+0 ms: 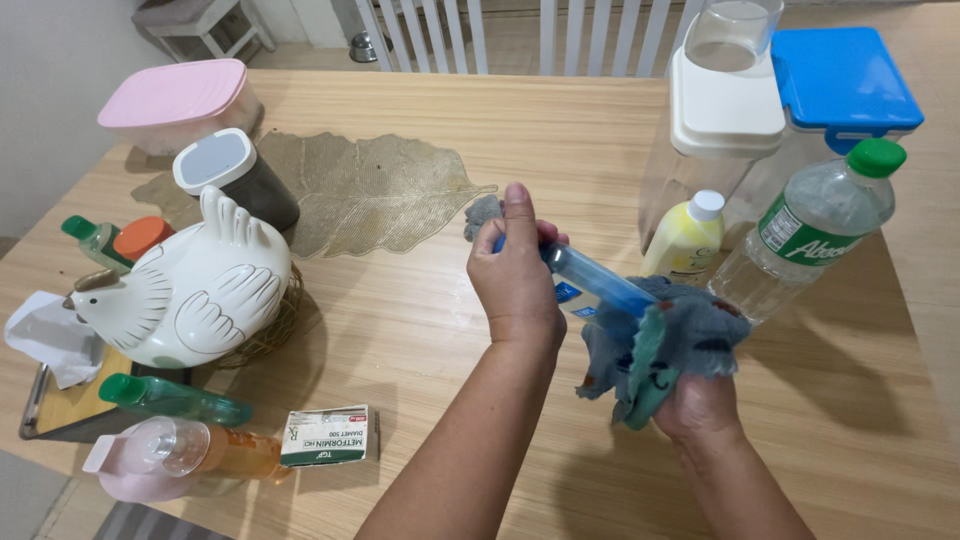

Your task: The person wipes several small bottles on a table using a cloth. They handle each bottle one at a time, rubbing the surface and cap, then place the bottles back on the table.

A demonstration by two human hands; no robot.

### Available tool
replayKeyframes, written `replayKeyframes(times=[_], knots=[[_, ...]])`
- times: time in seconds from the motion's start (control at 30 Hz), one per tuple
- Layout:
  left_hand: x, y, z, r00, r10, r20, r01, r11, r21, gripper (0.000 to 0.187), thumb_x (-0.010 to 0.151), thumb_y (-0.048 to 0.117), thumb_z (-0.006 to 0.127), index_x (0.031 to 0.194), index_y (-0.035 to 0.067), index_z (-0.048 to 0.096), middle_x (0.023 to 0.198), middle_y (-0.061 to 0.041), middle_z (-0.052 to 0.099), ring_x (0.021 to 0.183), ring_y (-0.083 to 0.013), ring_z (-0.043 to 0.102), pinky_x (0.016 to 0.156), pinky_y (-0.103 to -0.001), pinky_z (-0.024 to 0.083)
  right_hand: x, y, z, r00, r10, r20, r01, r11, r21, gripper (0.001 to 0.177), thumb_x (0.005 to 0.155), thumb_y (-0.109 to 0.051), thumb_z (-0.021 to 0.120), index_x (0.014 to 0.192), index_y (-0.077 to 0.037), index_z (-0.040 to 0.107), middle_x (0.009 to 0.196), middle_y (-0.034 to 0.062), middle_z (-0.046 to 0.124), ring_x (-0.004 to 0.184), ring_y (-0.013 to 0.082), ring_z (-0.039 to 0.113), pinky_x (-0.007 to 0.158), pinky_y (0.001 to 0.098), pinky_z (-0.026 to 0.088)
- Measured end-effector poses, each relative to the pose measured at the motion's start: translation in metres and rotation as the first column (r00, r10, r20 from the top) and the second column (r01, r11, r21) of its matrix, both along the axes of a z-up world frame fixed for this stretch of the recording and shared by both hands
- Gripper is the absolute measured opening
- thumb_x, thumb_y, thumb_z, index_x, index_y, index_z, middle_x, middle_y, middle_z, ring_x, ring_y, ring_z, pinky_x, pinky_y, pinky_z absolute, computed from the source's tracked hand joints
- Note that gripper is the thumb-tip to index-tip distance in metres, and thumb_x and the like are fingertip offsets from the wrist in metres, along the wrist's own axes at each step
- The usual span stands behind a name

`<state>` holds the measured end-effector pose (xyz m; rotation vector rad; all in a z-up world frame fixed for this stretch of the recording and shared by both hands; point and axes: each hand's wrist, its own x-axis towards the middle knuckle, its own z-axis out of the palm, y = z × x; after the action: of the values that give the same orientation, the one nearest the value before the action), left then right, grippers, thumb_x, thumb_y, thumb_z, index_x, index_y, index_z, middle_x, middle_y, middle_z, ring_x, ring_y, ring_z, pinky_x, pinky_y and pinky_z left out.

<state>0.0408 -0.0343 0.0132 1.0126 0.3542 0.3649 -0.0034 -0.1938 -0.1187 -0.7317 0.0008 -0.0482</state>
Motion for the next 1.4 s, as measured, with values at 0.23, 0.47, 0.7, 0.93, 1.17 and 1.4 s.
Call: replayKeyframes(times=[0.23,0.47,0.7,0.93,1.17,1.4], knots=[[-0.008,-0.005,0.0,0.981,-0.044,0.191,0.009,0.984,0.178,0.044,0.097,0.039,0.068,0.066,0.012,0.053,0.064,-0.004,0.062,0.061,-0.0117,0.064,0.06,-0.028,0.055,0.003,0.022,0.024,0.968,0.039,-0.25,-0.011,0.994,0.113,0.05,0.101,-0.052,0.048,0.12,-0.01,0.067,0.116,0.0098,0.072,0.103,0.0275,0.069,0.09,0.0464,0.057],[0.003,-0.003,-0.003,0.969,-0.051,0.24,0.036,0.997,0.067,0.043,0.098,0.037,0.068,0.068,0.009,0.054,0.063,-0.005,0.06,0.058,-0.0139,0.062,0.057,-0.028,0.054,-0.001,0.029,0.017,0.962,0.083,-0.26,-0.009,0.962,0.273,0.05,0.1,-0.053,0.052,0.118,-0.01,0.068,0.114,0.0109,0.073,0.102,0.0289,0.069,0.088,0.0459,0.058],[0.02,0.005,-0.008,0.975,-0.009,0.221,0.038,0.991,-0.13,0.039,0.097,0.03,0.068,0.069,0.008,0.052,0.063,-0.007,0.057,0.054,-0.0157,0.059,0.051,-0.031,0.052,-0.014,0.024,0.01,0.979,0.037,-0.202,0.008,0.976,0.218,0.037,0.099,-0.036,0.059,0.124,-0.01,0.067,0.119,0.0092,0.072,0.107,0.0274,0.069,0.088,0.0442,0.059],[0.029,0.006,-0.016,0.946,-0.155,0.283,0.179,0.982,-0.059,0.034,0.097,0.028,0.069,0.073,0.01,0.053,0.069,-0.006,0.06,0.061,-0.0154,0.062,0.056,-0.031,0.055,-0.02,0.014,0.01,0.973,0.034,-0.226,0.031,0.961,0.275,0.04,0.089,-0.037,0.065,0.119,-0.011,0.071,0.111,0.0091,0.075,0.097,0.0276,0.072,0.078,0.0447,0.06],[0.026,0.0,-0.012,0.815,-0.579,0.002,0.496,0.7,0.514,0.035,0.092,0.042,0.07,0.093,0.008,0.062,0.086,-0.006,0.071,0.082,-0.0145,0.068,0.077,-0.031,0.057,-0.005,-0.013,-0.007,0.952,-0.125,-0.281,0.161,0.981,0.11,0.034,0.085,-0.021,0.066,0.117,-0.009,0.066,0.11,0.009,0.074,0.094,0.0254,0.073,0.078,0.0423,0.064],[0.024,-0.032,-0.007,0.719,-0.668,-0.192,0.558,0.39,0.733,0.044,0.088,0.036,0.072,0.116,0.006,0.057,0.098,-0.011,0.069,0.088,-0.0186,0.067,0.078,-0.035,0.056,0.009,-0.031,-0.061,0.873,-0.06,-0.483,0.109,0.991,0.074,0.035,0.103,-0.04,0.054,0.11,-0.008,0.066,0.089,0.0088,0.072,0.068,0.0216,0.069,0.058,0.041,0.057]])
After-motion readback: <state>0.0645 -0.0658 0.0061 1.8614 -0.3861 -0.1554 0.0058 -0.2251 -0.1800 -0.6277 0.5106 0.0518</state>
